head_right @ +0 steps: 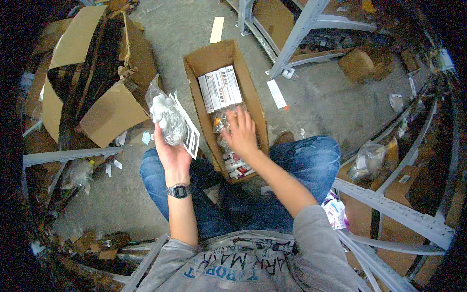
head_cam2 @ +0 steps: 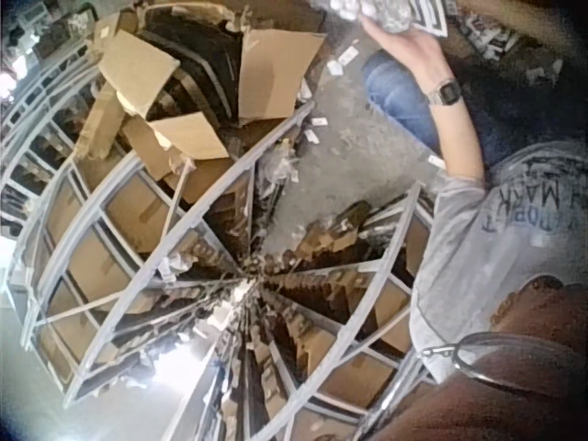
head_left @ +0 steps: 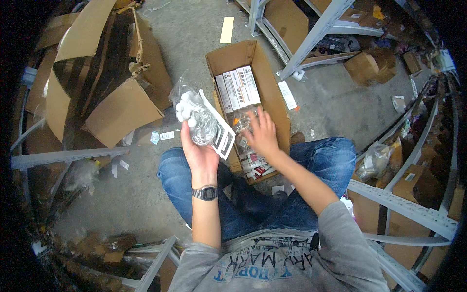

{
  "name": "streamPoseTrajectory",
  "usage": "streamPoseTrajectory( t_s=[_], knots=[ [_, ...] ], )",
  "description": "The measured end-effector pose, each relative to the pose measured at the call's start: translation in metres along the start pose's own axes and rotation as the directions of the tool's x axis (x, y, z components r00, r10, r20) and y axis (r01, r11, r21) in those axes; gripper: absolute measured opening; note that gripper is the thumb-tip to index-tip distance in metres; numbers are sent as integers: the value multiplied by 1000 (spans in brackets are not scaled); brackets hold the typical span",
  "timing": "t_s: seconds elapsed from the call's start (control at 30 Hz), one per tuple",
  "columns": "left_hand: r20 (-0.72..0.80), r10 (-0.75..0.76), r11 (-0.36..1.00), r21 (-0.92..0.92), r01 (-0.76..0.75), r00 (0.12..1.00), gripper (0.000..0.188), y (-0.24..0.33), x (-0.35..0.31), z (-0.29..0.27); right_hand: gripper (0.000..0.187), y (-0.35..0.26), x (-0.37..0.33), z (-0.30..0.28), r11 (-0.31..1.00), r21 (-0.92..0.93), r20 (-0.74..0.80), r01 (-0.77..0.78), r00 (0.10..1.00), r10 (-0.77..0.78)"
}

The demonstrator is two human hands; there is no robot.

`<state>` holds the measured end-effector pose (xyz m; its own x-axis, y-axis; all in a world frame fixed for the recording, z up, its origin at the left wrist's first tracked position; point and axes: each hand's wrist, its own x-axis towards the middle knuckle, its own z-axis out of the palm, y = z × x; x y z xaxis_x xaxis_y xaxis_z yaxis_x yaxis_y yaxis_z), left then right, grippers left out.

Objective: The person sorts various packaged items from a large cardboard box, holding several tubes in one hand while picking out and organizing small packaged parts and stickers into the box.

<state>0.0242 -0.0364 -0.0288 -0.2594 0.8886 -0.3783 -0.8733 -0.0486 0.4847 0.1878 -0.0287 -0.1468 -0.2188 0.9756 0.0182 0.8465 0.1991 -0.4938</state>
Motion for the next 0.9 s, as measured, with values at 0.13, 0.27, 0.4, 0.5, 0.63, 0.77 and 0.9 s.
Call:
streamPoseTrajectory(
  t_s=[0.13,0.27,0.4,0.5,0.63,0.77,0.9],
  knots=[
    [4,-58,998,-12,58,998,43,-4,-3,-1,56,-5,-22,20,986,-138,78,97,993,-87],
    [16,-28,999,32,27,999,41,-8,-2,2,57,3,-10,40,971,-222,59,87,995,-76],
    [34,-41,998,41,39,999,41,-11,-1,0,53,0,-3,16,994,-96,211,47,977,-26],
    [72,-84,990,123,74,994,41,-19,-5,4,43,9,15,-26,976,217,38,-2,999,-7],
    [140,-42,975,224,10,989,30,-22,-9,0,34,-30,33,-98,534,839,13,-109,984,180],
    [218,3,849,514,-118,976,33,-37,-14,6,51,-51,15,-117,702,710,12,-48,998,56],
    [254,-19,768,623,-148,967,34,-38,-17,9,56,-44,13,-111,546,827,100,-137,990,96]
  ],
)
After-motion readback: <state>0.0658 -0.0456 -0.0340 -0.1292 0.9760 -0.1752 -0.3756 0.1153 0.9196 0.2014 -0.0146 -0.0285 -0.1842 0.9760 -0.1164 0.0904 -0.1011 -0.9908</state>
